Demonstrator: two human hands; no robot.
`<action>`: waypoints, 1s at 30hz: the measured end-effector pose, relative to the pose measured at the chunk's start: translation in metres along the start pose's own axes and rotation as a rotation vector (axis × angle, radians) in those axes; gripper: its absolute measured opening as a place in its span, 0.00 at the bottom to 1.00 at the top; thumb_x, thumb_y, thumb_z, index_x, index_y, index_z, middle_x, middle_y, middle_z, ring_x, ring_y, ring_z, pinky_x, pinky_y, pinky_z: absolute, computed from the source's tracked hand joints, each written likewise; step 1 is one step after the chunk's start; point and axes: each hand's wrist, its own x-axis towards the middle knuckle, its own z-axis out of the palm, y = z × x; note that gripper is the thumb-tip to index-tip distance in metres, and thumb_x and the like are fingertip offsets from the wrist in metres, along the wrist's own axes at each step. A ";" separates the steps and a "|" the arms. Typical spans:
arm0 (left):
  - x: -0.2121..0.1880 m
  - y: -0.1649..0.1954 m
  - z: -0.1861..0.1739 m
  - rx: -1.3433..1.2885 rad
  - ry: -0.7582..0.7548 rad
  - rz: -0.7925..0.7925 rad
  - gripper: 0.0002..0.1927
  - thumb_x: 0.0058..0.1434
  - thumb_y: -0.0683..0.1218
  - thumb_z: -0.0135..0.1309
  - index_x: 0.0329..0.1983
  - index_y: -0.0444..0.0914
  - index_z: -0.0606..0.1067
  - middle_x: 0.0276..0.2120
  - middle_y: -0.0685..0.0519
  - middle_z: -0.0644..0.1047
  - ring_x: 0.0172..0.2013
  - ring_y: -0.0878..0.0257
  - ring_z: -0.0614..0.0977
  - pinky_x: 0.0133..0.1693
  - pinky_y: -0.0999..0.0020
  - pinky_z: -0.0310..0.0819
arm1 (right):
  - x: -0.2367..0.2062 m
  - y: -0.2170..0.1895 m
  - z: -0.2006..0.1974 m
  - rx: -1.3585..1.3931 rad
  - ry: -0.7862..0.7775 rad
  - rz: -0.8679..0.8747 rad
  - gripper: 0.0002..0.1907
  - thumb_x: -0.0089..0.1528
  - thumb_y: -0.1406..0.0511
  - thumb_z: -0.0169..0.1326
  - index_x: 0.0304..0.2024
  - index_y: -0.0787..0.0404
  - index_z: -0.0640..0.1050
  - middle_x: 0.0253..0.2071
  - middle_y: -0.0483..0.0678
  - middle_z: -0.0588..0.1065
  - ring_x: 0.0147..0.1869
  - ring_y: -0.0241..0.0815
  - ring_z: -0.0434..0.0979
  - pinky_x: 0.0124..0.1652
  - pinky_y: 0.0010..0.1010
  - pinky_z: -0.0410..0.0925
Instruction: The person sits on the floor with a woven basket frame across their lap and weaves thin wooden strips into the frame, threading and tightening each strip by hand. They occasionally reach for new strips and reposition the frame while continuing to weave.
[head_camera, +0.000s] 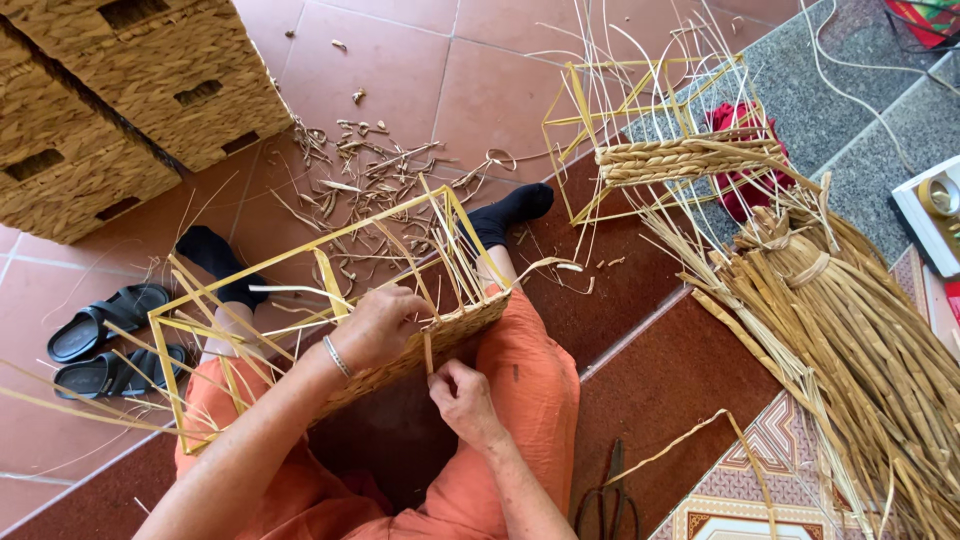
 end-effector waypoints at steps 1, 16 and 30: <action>-0.002 0.006 -0.001 0.116 0.072 0.058 0.10 0.49 0.39 0.61 0.35 0.39 0.82 0.35 0.49 0.80 0.41 0.50 0.80 0.44 0.56 0.74 | 0.000 -0.004 -0.003 -0.006 -0.022 -0.030 0.06 0.60 0.69 0.57 0.30 0.67 0.76 0.25 0.53 0.76 0.27 0.43 0.77 0.29 0.34 0.69; -0.034 0.008 0.015 0.072 0.312 -0.084 0.13 0.52 0.37 0.57 0.41 0.40 0.82 0.33 0.52 0.74 0.39 0.55 0.75 0.41 0.60 0.68 | 0.020 -0.059 -0.026 0.304 -0.042 -0.272 0.03 0.64 0.72 0.56 0.35 0.66 0.77 0.45 0.47 0.77 0.45 0.36 0.74 0.46 0.27 0.69; -0.025 0.006 0.013 -0.537 0.142 -0.623 0.14 0.57 0.40 0.61 0.46 0.35 0.74 0.29 0.51 0.84 0.31 0.68 0.83 0.35 0.69 0.79 | 0.057 -0.049 -0.014 0.349 -0.002 -0.106 0.07 0.67 0.67 0.56 0.38 0.66 0.78 0.44 0.41 0.76 0.37 0.25 0.70 0.37 0.18 0.66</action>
